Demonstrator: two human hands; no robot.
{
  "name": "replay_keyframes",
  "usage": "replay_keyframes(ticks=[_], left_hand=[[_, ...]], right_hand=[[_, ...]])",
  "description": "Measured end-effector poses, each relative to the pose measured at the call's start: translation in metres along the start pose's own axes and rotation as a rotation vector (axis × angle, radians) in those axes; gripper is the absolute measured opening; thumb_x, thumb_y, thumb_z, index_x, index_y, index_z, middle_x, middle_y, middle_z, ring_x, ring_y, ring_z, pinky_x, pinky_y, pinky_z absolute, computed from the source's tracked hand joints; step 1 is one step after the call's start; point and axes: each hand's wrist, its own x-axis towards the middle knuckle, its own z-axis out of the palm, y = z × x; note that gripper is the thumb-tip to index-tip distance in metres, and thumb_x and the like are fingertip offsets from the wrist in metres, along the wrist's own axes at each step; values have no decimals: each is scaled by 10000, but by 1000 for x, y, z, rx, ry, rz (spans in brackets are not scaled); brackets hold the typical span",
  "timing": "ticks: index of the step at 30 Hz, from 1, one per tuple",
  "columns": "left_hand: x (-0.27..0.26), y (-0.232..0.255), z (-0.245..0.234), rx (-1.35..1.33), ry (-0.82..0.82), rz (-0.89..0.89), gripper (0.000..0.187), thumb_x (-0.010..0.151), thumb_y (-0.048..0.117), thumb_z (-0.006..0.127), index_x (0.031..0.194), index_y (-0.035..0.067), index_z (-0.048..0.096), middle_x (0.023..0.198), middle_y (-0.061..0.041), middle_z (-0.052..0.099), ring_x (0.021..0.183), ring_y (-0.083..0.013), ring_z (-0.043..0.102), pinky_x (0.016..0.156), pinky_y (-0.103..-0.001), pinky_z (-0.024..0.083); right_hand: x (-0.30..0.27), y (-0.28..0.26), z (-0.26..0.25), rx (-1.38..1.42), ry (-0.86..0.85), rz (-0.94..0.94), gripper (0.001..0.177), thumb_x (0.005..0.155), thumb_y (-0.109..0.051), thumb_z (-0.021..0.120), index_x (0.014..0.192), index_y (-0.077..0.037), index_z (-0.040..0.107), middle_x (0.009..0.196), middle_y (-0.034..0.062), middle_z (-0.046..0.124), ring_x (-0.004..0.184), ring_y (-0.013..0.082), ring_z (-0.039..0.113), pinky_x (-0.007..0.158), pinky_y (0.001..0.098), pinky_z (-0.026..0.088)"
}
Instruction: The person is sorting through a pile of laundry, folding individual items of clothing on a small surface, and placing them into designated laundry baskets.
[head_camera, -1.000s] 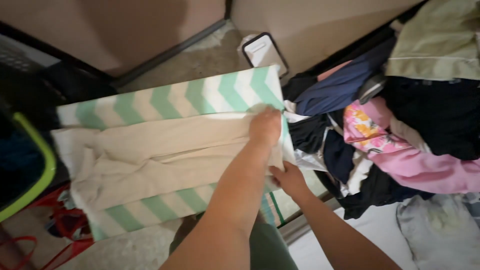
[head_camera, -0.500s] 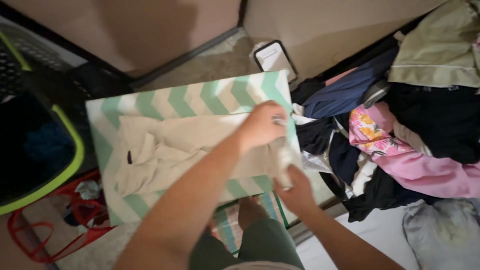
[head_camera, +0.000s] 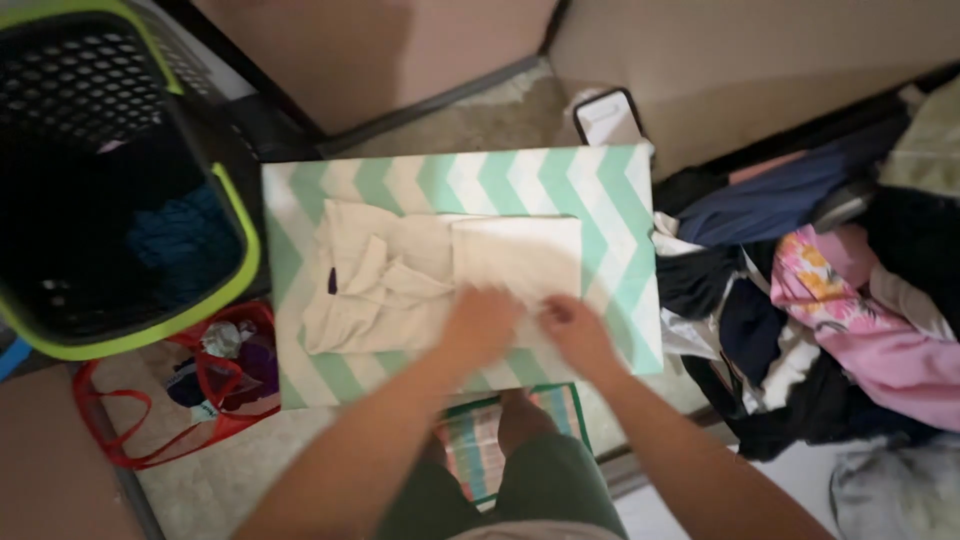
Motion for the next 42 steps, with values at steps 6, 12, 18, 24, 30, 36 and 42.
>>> replay_keyframes(ticks=[6, 12, 18, 24, 30, 36, 42], left_hand=[[17, 86, 93, 14, 476, -52, 493, 920, 206, 599, 1408, 251, 647, 1003, -77, 673, 854, -292, 721, 688, -486, 513], [57, 92, 101, -46, 424, -103, 214, 953, 162, 569, 1076, 195, 741, 891, -41, 710, 776, -276, 751, 669, -479, 494], [46, 103, 68, -161, 491, -151, 186, 968, 117, 552, 884, 209, 691, 702, -47, 699, 641, -309, 739, 560, -478, 491], [-9, 104, -38, -835, 117, -197, 294, 1022, 254, 535, 1253, 82, 596, 1112, -226, 743, 1038, -476, 743, 832, -572, 577], [-80, 56, -23, -1069, 276, -558, 343, 977, 227, 578, 1293, 101, 623, 1168, -274, 737, 1126, -525, 699, 928, -640, 560], [-153, -35, 5, -996, 282, -1046, 412, 1010, 246, 518, 1384, 90, 591, 1263, -280, 719, 1235, -482, 682, 1047, -597, 547], [-174, -43, -1, -739, 157, -1029, 603, 964, 303, 563, 1547, 146, 545, 1430, -158, 663, 1305, -381, 667, 1043, -528, 566]], right_hand=[[92, 30, -59, -269, 206, 214, 700, 888, -618, 734, 1471, -236, 661, 1350, 53, 740, 1299, 285, 665, 1098, 455, 531], [100, -27, -47, -46, 188, 150, 689, 875, -500, 876, 1432, -140, 690, 1197, 154, 770, 1117, 341, 743, 856, 461, 646], [125, 5, -58, 139, 305, 107, 410, 955, -334, 818, 1211, -18, 763, 1072, 221, 741, 829, 347, 723, 614, 483, 634], [70, -57, -109, 408, 367, 72, 189, 969, -223, 762, 1021, -84, 645, 906, 105, 617, 620, 258, 648, 498, 378, 602], [88, -117, -34, 305, 206, -139, 242, 918, -208, 792, 986, 8, 707, 815, 202, 658, 594, 273, 669, 555, 390, 598], [23, -259, 63, 156, -100, -146, 401, 862, -345, 847, 1159, -91, 756, 1062, 95, 802, 871, 174, 787, 691, 295, 668], [75, -197, 68, 63, 110, -269, 481, 856, -312, 862, 1271, -91, 761, 1176, 175, 764, 1120, 310, 727, 948, 441, 585]])
